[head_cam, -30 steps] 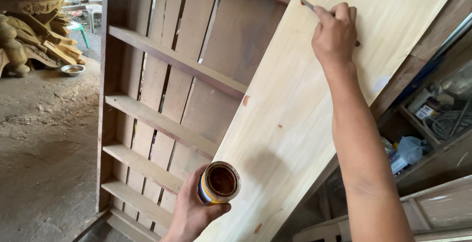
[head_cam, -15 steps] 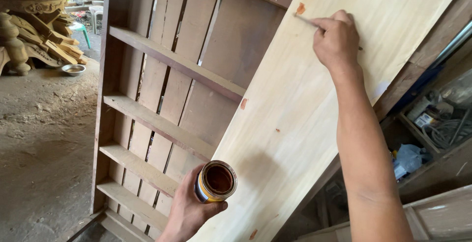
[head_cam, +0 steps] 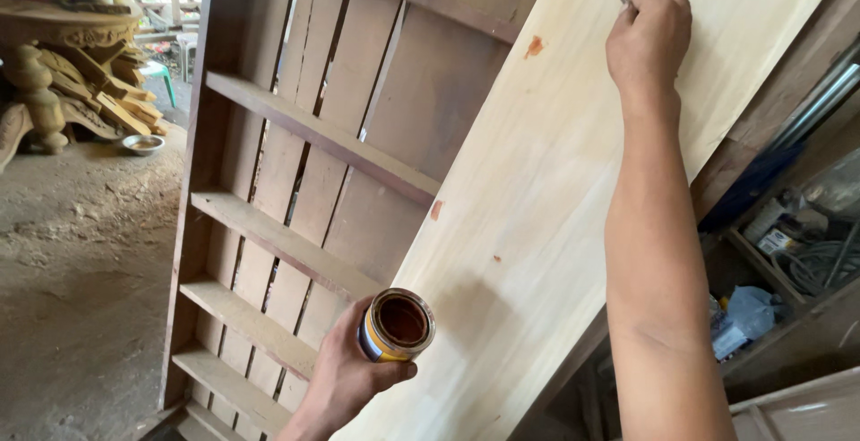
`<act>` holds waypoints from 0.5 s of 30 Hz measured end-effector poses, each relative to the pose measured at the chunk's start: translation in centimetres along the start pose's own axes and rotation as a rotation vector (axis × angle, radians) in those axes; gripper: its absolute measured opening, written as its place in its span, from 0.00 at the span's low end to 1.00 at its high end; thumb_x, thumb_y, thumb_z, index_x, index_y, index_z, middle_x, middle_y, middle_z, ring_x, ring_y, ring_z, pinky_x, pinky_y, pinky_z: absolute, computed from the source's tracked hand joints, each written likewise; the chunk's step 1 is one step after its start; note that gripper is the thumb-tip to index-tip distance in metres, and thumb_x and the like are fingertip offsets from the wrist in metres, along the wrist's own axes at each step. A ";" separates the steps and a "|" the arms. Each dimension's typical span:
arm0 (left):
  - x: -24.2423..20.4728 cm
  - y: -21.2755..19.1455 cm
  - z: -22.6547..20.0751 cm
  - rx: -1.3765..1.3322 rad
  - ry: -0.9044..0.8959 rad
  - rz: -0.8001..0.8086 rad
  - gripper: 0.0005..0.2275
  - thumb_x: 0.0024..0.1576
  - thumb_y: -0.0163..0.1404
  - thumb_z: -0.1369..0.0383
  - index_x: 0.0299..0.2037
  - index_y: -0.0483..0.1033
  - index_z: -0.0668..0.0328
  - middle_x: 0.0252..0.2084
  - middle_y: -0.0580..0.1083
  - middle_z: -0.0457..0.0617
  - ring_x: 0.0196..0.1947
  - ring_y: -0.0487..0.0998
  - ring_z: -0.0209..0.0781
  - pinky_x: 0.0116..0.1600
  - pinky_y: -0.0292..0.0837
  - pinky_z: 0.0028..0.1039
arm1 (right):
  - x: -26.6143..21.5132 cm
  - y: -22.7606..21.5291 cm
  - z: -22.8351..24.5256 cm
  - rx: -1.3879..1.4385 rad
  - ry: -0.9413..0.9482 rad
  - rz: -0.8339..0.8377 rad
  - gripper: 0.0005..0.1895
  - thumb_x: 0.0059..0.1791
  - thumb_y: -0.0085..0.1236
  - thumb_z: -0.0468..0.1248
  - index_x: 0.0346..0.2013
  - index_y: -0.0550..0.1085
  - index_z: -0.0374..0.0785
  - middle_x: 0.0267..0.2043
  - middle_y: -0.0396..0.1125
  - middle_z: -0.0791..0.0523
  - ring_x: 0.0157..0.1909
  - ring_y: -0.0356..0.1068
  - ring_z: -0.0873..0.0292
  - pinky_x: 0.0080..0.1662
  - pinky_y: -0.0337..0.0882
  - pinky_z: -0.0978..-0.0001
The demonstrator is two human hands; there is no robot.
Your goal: The person retrieves a can of wood filler and a putty knife, then applies the filler to a large wooden board propped against a shelving unit. The person uses the putty knife to spread the filler across the surface of the board.
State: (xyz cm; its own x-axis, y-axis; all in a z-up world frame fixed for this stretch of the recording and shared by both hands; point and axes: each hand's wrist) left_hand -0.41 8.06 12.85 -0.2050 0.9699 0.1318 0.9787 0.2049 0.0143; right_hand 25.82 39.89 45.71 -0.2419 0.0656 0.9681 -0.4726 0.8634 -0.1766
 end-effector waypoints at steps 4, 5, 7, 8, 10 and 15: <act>0.8 0.7 0.5 -0.028 0.059 -0.011 0.41 0.30 0.69 0.74 0.61 0.72 0.59 0.50 0.79 0.48 0.54 0.80 0.39 0.60 0.73 0.31 | 3.6 2.6 -1.6 -0.035 0.019 -0.045 0.16 0.51 0.55 0.25 0.50 0.82 0.37 0.48 0.67 0.48 0.52 0.66 0.44 0.52 0.70 0.55; 1.1 0.9 0.9 -0.069 0.053 -0.010 0.42 0.29 0.70 0.73 0.61 0.72 0.59 0.50 0.80 0.48 0.54 0.80 0.39 0.60 0.74 0.31 | 4.8 3.1 -1.9 -0.043 0.021 -0.052 0.15 0.51 0.55 0.25 0.50 0.82 0.37 0.48 0.67 0.48 0.52 0.66 0.44 0.51 0.70 0.55; 1.6 1.1 2.0 -0.110 0.054 0.005 0.41 0.28 0.70 0.73 0.60 0.73 0.61 0.50 0.80 0.49 0.54 0.82 0.40 0.62 0.73 0.31 | 6.8 3.9 -2.2 -0.074 -0.015 -0.072 0.16 0.50 0.55 0.25 0.50 0.82 0.37 0.48 0.67 0.47 0.51 0.66 0.44 0.51 0.70 0.55; 1.8 0.9 2.7 -0.109 0.062 0.019 0.40 0.27 0.69 0.73 0.59 0.74 0.62 0.50 0.80 0.50 0.55 0.82 0.40 0.63 0.71 0.31 | 7.6 4.3 -2.2 -0.089 -0.034 -0.079 0.16 0.50 0.55 0.25 0.51 0.82 0.37 0.48 0.67 0.46 0.51 0.66 0.43 0.51 0.70 0.54; 2.6 0.5 3.9 -0.107 0.028 0.024 0.40 0.27 0.69 0.73 0.59 0.75 0.62 0.49 0.81 0.51 0.55 0.83 0.40 0.64 0.71 0.31 | 9.3 4.7 -1.9 -0.120 -0.030 -0.078 0.17 0.50 0.55 0.24 0.50 0.82 0.36 0.48 0.67 0.46 0.51 0.65 0.42 0.51 0.70 0.53; 2.6 0.0 5.9 -0.165 -0.024 0.041 0.43 0.26 0.69 0.74 0.61 0.73 0.62 0.50 0.82 0.52 0.54 0.83 0.42 0.63 0.72 0.32 | 9.7 3.8 -2.2 -0.089 -0.074 -0.009 0.17 0.48 0.54 0.24 0.49 0.83 0.36 0.50 0.70 0.42 0.50 0.68 0.40 0.53 0.71 0.52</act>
State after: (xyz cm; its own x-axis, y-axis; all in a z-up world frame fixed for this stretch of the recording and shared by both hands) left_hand -1.05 11.38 7.36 -0.1632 0.9802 0.1119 0.9747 0.1427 0.1723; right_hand 23.56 44.95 54.78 -0.3014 0.0238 0.9532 -0.3987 0.9049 -0.1486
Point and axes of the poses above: each hand's wrist, its own x-axis towards the middle knuckle, its own y-axis out of the palm, z = x × y
